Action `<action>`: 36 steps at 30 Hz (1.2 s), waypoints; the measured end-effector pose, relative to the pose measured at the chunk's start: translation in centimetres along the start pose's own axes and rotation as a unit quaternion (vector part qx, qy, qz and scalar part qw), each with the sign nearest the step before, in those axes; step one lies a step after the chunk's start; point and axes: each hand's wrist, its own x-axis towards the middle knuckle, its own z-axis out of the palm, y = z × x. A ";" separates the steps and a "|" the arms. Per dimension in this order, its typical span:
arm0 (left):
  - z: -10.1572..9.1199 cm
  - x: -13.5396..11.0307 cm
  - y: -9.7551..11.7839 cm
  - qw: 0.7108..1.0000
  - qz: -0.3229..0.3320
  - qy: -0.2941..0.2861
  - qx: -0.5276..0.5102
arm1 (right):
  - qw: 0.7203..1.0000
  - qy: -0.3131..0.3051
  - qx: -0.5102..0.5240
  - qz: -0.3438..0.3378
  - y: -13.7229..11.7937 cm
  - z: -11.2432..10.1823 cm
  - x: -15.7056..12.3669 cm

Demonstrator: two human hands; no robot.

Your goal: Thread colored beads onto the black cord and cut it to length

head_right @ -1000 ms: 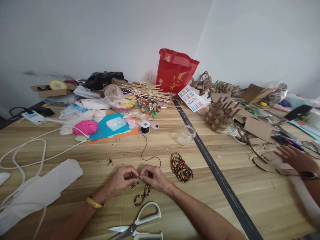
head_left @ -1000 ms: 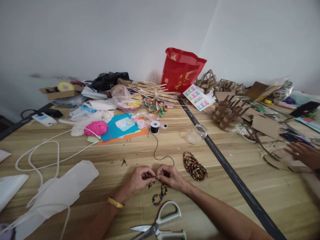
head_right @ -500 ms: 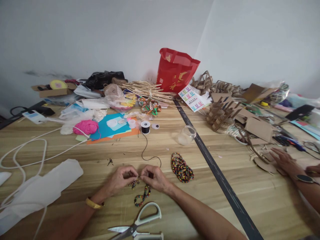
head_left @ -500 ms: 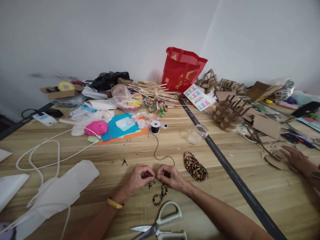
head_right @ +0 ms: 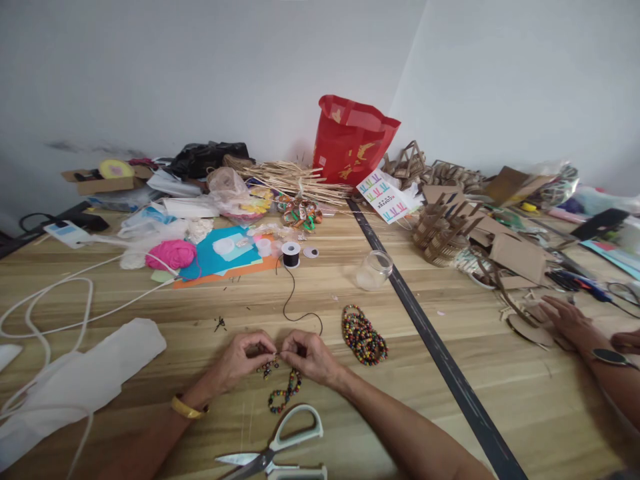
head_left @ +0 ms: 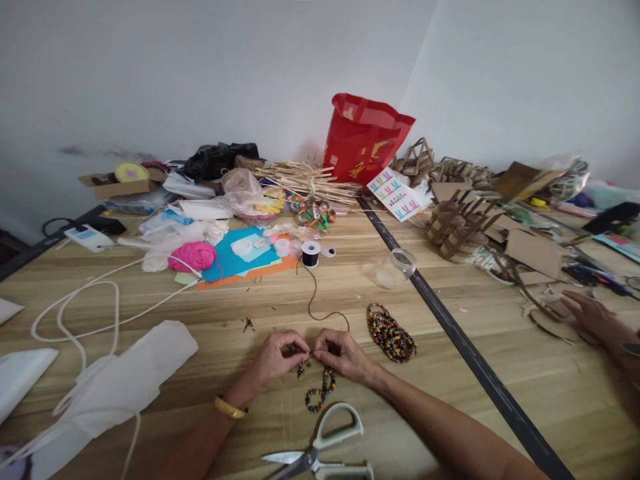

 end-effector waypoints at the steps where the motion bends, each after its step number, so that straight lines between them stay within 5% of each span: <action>1: 0.0 0.0 0.0 1.000 0.003 0.001 0.000 | 1.000 0.001 0.001 -0.001 0.0 0.0 0.0; 36: 0.3 0.1 0.0 1.000 0.005 -0.006 0.001 | 1.000 -0.007 0.016 -0.007 -0.6 0.0 0.0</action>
